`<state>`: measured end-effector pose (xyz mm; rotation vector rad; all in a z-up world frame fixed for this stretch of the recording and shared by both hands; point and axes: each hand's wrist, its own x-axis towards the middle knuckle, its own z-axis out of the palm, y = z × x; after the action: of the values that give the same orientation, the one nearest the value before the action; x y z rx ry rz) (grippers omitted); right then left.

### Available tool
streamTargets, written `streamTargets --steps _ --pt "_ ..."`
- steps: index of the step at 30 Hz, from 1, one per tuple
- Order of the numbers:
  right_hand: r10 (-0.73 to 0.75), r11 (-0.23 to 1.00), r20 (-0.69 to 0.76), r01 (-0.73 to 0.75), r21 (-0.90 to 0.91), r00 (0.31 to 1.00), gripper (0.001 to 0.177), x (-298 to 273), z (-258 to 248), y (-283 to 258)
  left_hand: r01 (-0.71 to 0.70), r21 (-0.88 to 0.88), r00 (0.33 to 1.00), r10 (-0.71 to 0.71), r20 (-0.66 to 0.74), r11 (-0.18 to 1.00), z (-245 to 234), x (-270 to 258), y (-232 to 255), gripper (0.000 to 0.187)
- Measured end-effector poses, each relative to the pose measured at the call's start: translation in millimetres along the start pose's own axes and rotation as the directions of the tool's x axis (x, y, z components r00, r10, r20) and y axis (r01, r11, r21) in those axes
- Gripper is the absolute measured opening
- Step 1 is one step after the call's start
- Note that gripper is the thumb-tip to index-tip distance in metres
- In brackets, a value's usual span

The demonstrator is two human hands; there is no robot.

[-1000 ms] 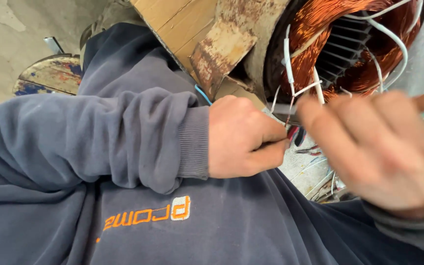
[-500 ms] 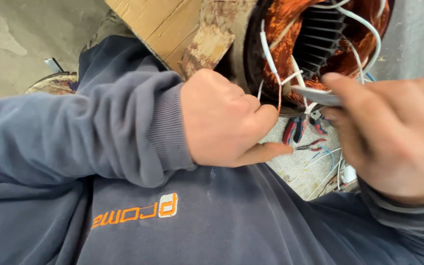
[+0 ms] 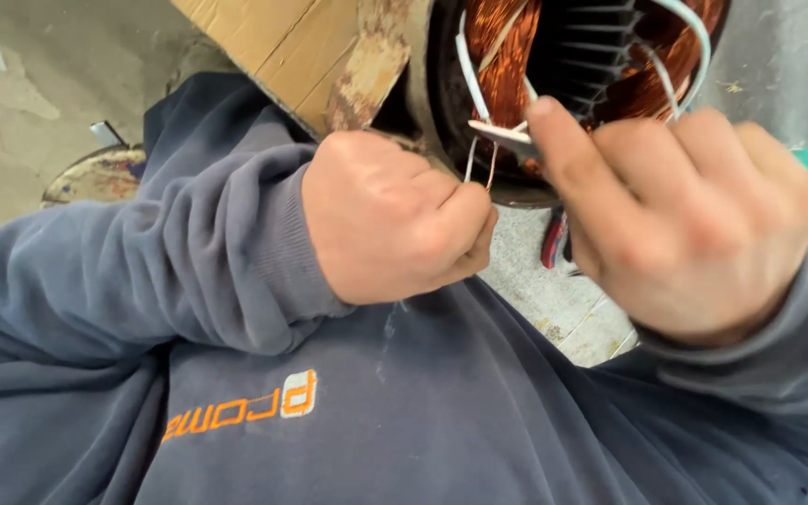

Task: The person strips insulation from the lead wires of a copper motor stator winding. They hold each wire and scrape the insulation off with a knife blade, rotating the wire to clean all sides, then pick up pliers to grip and trim the wire ends, working through the wires one at a time.

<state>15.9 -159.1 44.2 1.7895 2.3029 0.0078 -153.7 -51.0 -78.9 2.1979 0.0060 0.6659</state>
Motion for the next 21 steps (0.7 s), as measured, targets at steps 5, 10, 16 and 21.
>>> streamTargets --steps 5,10,16,21 --pt "-0.017 0.998 -0.014 0.018 0.052 1.0 0.034 -4.9 -2.0 -2.8 -0.041 -0.006 0.999 0.041 -0.01 0.999 0.8 -0.3 -4.1 0.031" --pt "0.052 0.998 -0.051 -0.05 0.04 0.997 0.036 -25.2 -4.2 1.1 -0.102 0.065 0.995 0.1 0.019 0.993 -7.7 5.4 -0.6 0.028" --pt "0.512 0.804 0.039 -0.494 0.332 0.858 0.052 -73.3 -16.9 17.5 -0.397 0.272 0.915 0.355 0.193 0.876 -50.5 76.4 2.6 0.021" --pt "0.459 0.805 -0.066 -0.383 0.453 0.886 0.028 -104.8 -22.4 7.1 -0.585 0.076 0.788 0.544 0.287 0.807 -57.8 126.0 -0.3 0.03"
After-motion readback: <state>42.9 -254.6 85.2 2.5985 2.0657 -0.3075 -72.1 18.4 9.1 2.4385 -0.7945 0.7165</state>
